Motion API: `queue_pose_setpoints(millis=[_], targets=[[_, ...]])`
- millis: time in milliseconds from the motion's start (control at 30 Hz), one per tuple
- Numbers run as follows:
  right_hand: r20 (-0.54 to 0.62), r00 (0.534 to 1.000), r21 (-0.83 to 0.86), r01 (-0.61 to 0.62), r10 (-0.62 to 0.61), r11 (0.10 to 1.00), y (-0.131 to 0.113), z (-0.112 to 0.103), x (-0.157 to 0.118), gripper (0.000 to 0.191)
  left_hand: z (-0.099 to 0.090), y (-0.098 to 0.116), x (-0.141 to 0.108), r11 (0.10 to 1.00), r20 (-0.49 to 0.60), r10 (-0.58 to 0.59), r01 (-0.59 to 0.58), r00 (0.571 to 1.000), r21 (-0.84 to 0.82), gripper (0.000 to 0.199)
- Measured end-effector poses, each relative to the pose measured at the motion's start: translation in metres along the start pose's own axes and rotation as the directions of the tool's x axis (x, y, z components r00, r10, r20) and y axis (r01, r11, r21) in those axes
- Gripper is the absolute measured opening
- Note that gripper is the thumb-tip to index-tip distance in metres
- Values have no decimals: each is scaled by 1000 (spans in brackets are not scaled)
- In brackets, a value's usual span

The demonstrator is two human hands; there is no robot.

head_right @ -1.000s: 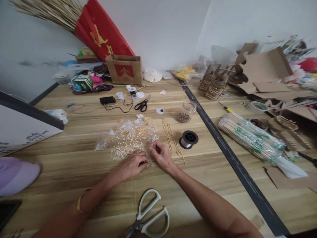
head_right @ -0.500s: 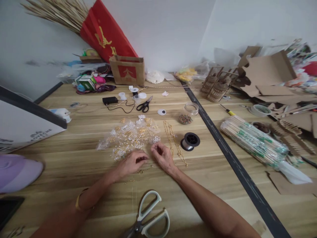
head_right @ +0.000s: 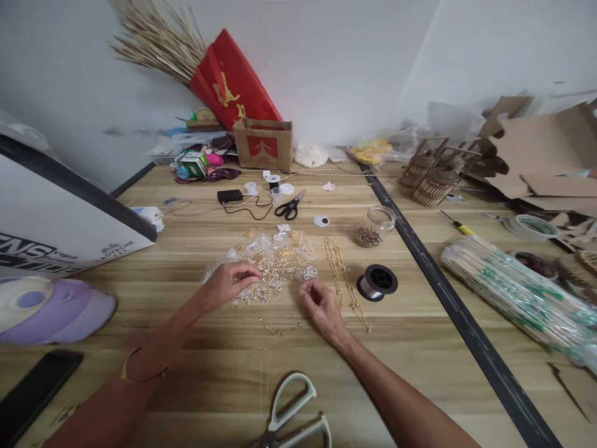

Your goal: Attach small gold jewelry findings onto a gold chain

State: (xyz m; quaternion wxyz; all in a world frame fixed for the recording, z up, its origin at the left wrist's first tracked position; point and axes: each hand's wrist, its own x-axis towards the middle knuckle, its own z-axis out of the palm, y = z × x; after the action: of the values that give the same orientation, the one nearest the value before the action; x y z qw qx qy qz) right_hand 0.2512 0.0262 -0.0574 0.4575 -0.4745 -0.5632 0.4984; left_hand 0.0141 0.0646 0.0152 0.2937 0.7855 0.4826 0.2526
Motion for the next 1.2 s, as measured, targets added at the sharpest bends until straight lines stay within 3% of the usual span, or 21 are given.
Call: queue_pose_setpoints(millis=[300, 433, 667, 967, 1200], targets=[[-5, 1000, -40, 25, -25, 999, -2, 1, -2, 25, 5, -17, -15, 959, 181, -83, 29, 980, 281, 13], [15, 1000, -59, 27, -26, 998, -3, 2, -2, 24, 10, -22, -17, 948, 212, -84, 13, 974, 317, 13], [37, 999, -155, 34, -28, 987, -3, 2, -4, 26, 15, -27, -17, 931, 192, -17, -54, 981, 360, 13], [53, 999, -154, 16, -8, 988, -1, 2, -3, 26, 19, -34, -17, 953, 81, 103, -121, 991, 278, 17], [53, 999, -185, 12, -2, 983, -2, 2, -4, 24, 14, -41, -15, 975, 37, 62, -69, 997, 210, 18]])
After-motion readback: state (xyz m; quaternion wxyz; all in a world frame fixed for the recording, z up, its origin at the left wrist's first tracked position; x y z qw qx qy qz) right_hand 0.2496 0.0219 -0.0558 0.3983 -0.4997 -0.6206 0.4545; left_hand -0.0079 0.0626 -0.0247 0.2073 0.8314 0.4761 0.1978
